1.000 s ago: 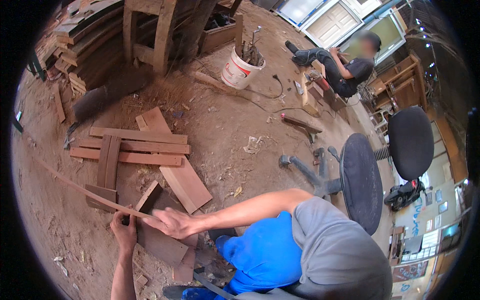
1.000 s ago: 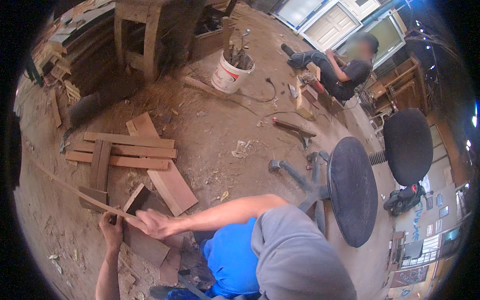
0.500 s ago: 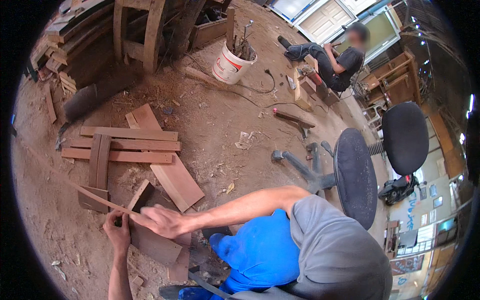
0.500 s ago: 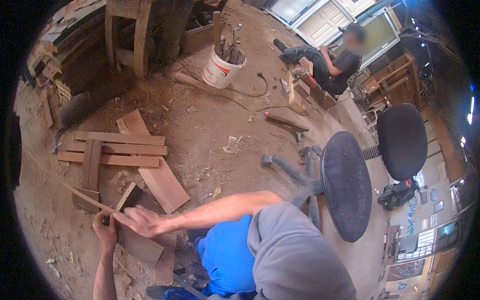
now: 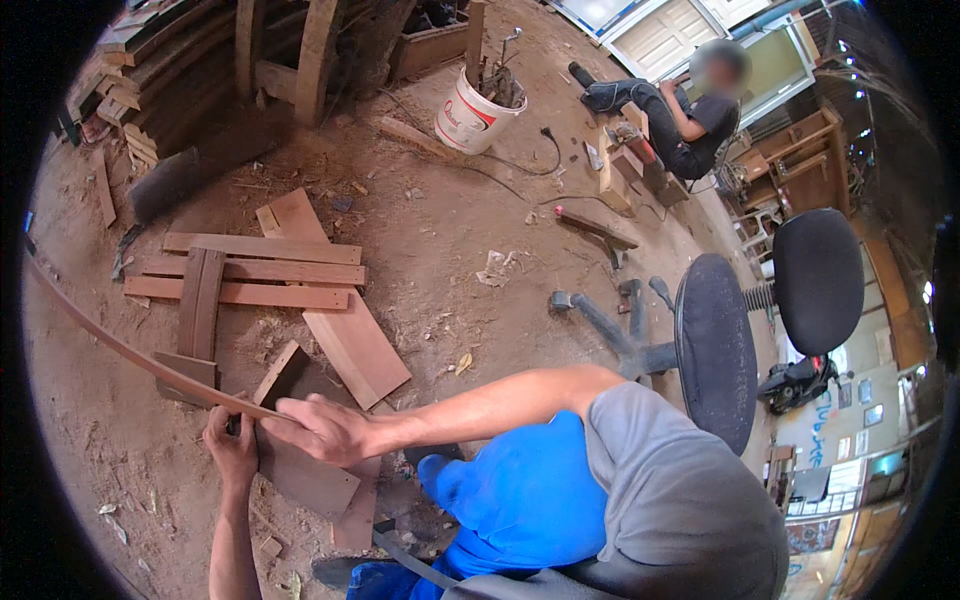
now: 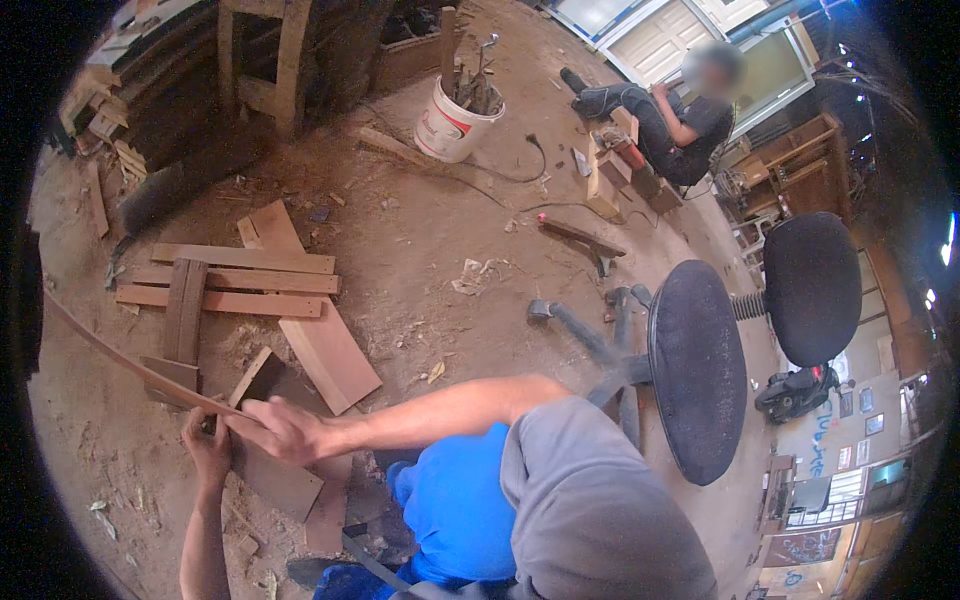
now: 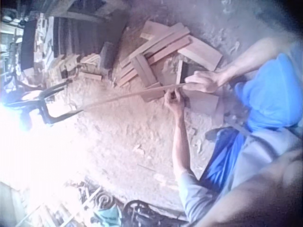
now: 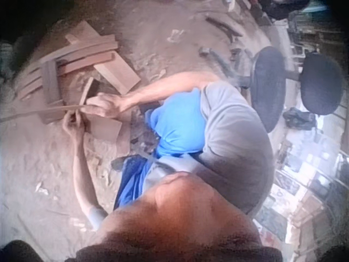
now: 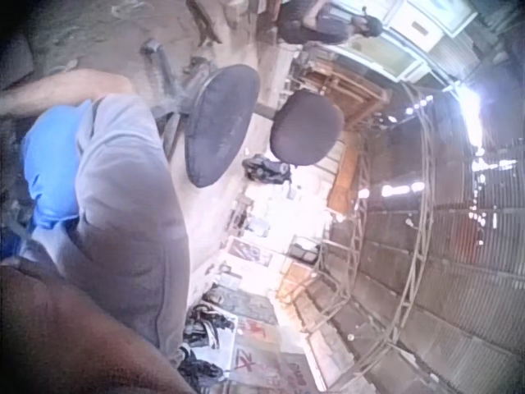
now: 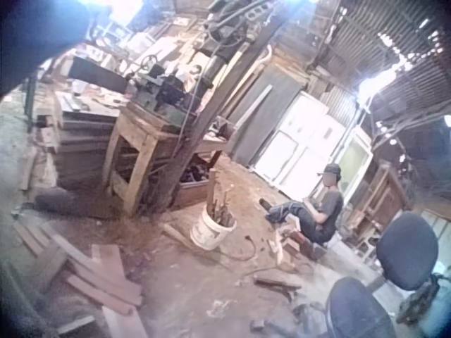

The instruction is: The person holds wooden pieces together and hammers them into place using a wooden mallet.

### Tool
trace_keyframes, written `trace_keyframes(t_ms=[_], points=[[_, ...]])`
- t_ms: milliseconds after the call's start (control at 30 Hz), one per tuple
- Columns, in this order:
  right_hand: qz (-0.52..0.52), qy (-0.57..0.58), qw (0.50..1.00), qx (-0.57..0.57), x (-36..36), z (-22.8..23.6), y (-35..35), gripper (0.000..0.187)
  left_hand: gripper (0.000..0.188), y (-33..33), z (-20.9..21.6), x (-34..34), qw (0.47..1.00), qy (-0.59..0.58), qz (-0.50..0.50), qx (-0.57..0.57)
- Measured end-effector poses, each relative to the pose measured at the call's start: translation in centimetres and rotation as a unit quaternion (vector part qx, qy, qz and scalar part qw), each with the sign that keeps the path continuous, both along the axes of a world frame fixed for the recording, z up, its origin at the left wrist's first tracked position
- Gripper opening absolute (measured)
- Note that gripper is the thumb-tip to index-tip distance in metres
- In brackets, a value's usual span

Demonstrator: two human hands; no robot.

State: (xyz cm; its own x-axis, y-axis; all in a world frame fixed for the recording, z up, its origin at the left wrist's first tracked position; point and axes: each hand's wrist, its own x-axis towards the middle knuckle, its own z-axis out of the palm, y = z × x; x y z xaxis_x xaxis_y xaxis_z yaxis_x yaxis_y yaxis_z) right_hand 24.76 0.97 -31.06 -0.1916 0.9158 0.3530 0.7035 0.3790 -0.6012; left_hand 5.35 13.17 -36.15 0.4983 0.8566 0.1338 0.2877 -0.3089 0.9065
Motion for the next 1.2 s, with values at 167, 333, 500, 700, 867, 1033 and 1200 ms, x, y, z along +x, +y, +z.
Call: trace_keyframes(t_ms=[167, 333, 500, 700, 867, 1033, 1200], points=[[0.019, -0.035, 0.996, -0.079, 0.1, 0.3, -0.1, 0.052, 0.008, 0.0, 0.1, 0.2, 0.999, 0.009, 0.039, 0.008], [-0.002, -0.041, 0.997, 0.061, 0.3, 0.6, -0.6, 0.054, 0.01, -0.1, 0.4, 0.2, 0.999, -0.015, 0.015, 0.037], [0.057, 0.041, 0.965, -0.252, -0.1, 0.5, 0.3, 0.049, 0.02, 0.0, 0.0, 0.2, 0.996, 0.045, 0.014, -0.079], [-0.01, 0.127, 0.991, 0.036, -0.4, -0.2, 1.3, 0.046, 0.012, 0.1, -0.5, -0.4, 0.998, 0.054, 0.026, -0.028], [0.008, 0.02, 0.983, -0.18, 0.2, -0.8, -0.5, 0.048, 0.008, 0.0, -0.4, 0.0, 0.998, 0.019, 0.022, -0.06], [-0.002, 0.04, 0.999, 0.009, 0.3, -1.1, -0.3, 0.056, 0.008, -0.5, 0.4, 0.5, 0.998, 0.021, 0.03, -0.048], [-0.004, 0.093, 0.926, -0.367, 0.7, 0.7, -0.6, 0.06, 0.01, -0.4, 1.2, 0.6, 0.998, 0.039, 0.044, -0.011]])
